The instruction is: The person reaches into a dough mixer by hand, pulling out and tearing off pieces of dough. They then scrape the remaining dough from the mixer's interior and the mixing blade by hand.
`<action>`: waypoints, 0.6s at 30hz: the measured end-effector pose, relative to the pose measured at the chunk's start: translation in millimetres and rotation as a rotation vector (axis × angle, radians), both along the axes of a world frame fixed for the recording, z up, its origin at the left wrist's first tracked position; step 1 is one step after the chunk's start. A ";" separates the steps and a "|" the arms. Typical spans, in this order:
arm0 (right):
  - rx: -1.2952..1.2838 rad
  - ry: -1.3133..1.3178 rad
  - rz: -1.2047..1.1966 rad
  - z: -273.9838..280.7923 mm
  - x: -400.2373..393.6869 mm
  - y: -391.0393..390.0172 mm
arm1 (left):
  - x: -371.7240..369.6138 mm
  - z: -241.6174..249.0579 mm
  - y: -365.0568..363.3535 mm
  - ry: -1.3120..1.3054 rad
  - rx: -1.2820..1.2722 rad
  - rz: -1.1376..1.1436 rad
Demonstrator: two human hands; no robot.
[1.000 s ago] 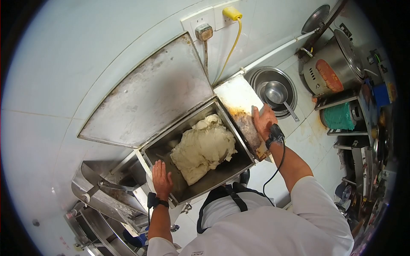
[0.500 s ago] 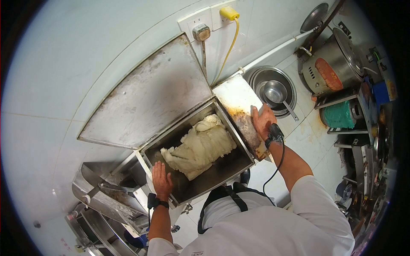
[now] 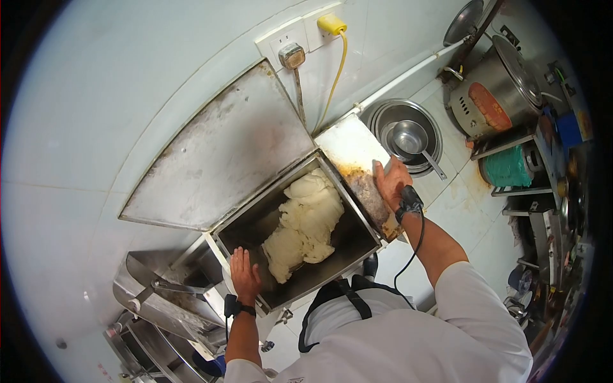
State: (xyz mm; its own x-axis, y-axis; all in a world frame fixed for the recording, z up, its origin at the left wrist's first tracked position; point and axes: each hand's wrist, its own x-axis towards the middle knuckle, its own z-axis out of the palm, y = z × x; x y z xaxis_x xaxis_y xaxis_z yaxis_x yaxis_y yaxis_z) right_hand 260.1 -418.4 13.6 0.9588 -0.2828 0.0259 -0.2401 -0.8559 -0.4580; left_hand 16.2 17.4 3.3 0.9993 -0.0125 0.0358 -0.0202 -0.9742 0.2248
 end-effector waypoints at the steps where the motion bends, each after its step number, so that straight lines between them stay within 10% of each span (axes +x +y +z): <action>1: -0.004 -0.003 0.001 -0.9 0.0 -0.2 | 0.0 -0.3 0.1 -0.001 0.001 -0.001; 18: -0.045 -0.038 0.006 -11.8 -0.1 -1.8 | 0.0 1.2 -1.5 0.004 -0.006 0.003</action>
